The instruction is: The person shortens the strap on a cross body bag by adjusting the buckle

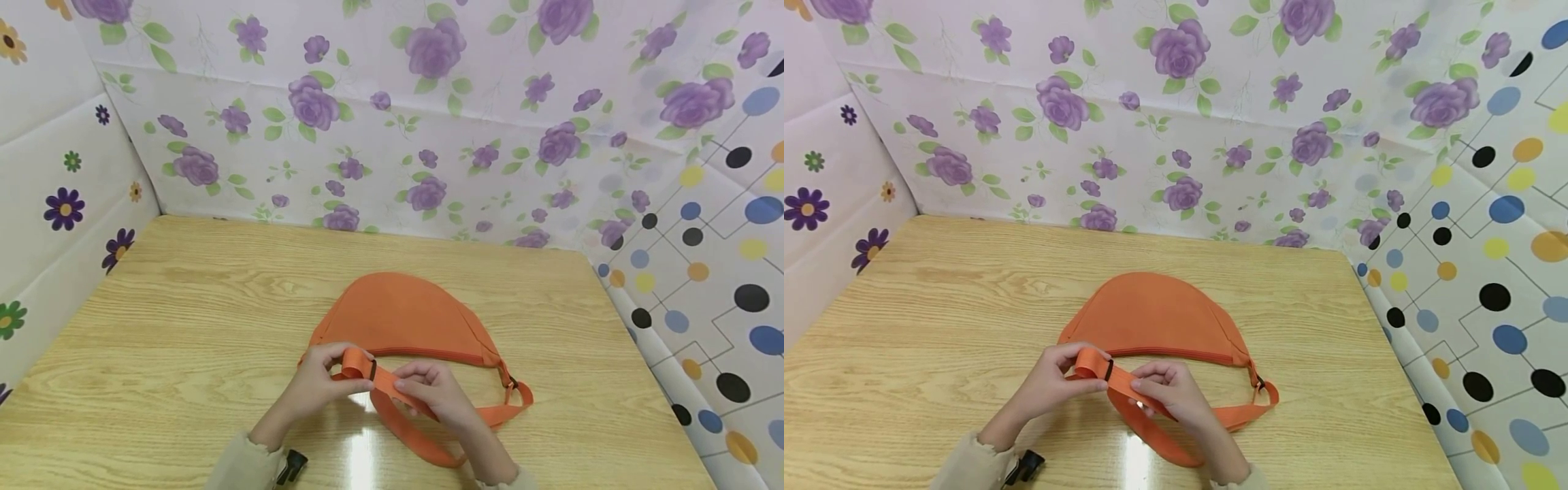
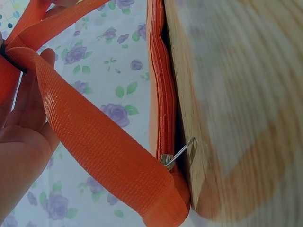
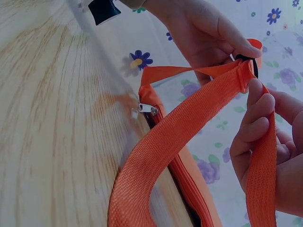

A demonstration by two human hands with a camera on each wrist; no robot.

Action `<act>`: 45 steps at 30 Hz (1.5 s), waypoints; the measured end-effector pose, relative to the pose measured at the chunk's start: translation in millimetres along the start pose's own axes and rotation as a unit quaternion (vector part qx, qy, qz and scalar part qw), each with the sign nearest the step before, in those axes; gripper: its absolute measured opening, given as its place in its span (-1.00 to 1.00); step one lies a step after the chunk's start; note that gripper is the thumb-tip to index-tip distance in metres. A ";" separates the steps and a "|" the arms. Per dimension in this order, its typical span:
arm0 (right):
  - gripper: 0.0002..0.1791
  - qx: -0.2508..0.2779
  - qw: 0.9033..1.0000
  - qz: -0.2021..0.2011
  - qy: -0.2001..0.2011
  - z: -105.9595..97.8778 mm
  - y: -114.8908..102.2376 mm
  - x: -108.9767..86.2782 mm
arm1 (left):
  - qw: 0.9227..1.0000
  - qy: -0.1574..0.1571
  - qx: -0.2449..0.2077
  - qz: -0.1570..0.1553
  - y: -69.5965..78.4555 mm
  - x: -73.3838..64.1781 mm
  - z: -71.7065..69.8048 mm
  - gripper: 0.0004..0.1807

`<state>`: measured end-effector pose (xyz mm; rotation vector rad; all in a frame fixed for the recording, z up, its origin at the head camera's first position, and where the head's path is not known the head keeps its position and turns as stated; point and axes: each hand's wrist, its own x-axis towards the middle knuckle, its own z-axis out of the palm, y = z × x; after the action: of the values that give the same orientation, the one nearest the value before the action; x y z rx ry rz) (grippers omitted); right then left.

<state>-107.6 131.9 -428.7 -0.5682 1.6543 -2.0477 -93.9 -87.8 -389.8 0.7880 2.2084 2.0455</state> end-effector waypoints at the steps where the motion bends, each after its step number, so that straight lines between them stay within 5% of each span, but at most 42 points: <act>1: -0.70 0.003 1.000 -0.001 -0.003 0.8 0.1 0.6 | 1.000 0.000 0.000 0.003 -0.3 0.0 0.0 -0.74; 45: -0.77 0.002 1.000 0.014 0.012 18.5 -7.4 13.6 | 1.000 -0.006 0.005 0.028 -1.9 0.1 4.9 -0.73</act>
<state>-108.7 110.7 -417.2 -0.5192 1.6633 -2.0453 -92.9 -83.3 -392.2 0.8696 2.2178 2.0505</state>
